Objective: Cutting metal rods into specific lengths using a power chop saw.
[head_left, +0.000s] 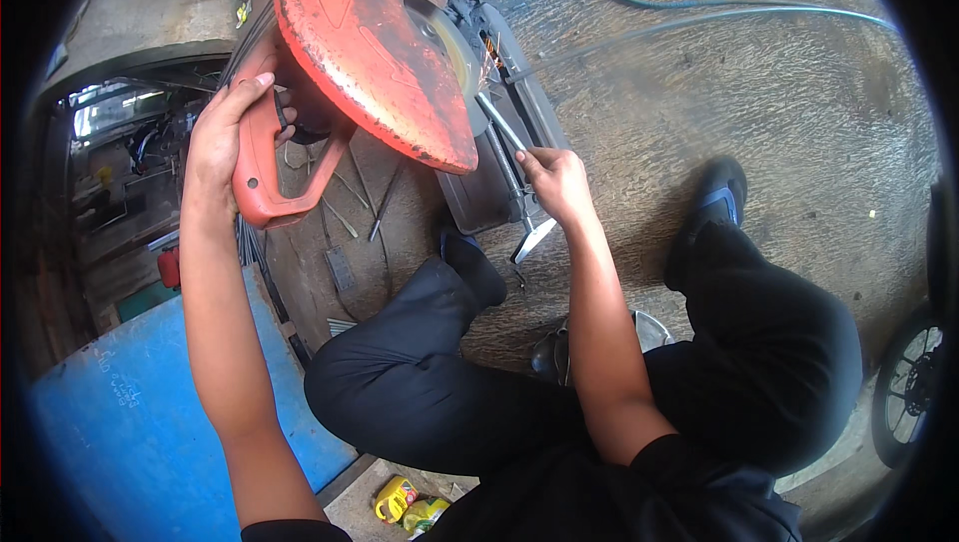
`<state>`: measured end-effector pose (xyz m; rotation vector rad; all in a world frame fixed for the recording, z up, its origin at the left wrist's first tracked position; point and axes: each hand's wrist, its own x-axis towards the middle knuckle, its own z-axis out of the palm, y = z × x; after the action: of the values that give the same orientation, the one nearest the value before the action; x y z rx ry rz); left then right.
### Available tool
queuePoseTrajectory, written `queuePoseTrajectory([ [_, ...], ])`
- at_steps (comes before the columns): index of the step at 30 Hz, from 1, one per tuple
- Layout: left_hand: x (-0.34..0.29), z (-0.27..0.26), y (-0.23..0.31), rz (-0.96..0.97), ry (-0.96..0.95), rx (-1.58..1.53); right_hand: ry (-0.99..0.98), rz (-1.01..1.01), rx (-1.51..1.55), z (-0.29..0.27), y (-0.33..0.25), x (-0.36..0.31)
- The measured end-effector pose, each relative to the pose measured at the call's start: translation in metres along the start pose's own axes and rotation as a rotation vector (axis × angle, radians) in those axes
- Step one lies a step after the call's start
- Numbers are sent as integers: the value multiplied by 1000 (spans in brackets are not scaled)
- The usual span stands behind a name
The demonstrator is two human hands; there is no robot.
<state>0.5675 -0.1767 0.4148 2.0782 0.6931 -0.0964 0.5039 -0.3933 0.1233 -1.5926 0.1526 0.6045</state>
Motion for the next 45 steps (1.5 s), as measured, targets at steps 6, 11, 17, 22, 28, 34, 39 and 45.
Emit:
queuePoseTrajectory([
  [6,-2,1,2,1,14,18,94,-35,49,6,11,2],
  [11,-4,3,4,-26,50,113,-39,81,287,5,25,13],
  [17,-3,2,3,-31,36,57,-27,59,306,3,16,10],
  [22,-2,1,1,-18,15,47,-4,-18,47,-1,-3,0],
  [28,-1,1,2,-13,14,45,24,-112,17,-3,-12,-5],
  [34,-3,1,2,-29,22,62,62,-188,-85,-4,-11,-5],
  [39,-2,-1,2,-52,-14,118,59,-112,5,-2,-5,-5],
  [45,-1,-1,1,-49,-1,116,143,-178,-36,5,9,0],
])
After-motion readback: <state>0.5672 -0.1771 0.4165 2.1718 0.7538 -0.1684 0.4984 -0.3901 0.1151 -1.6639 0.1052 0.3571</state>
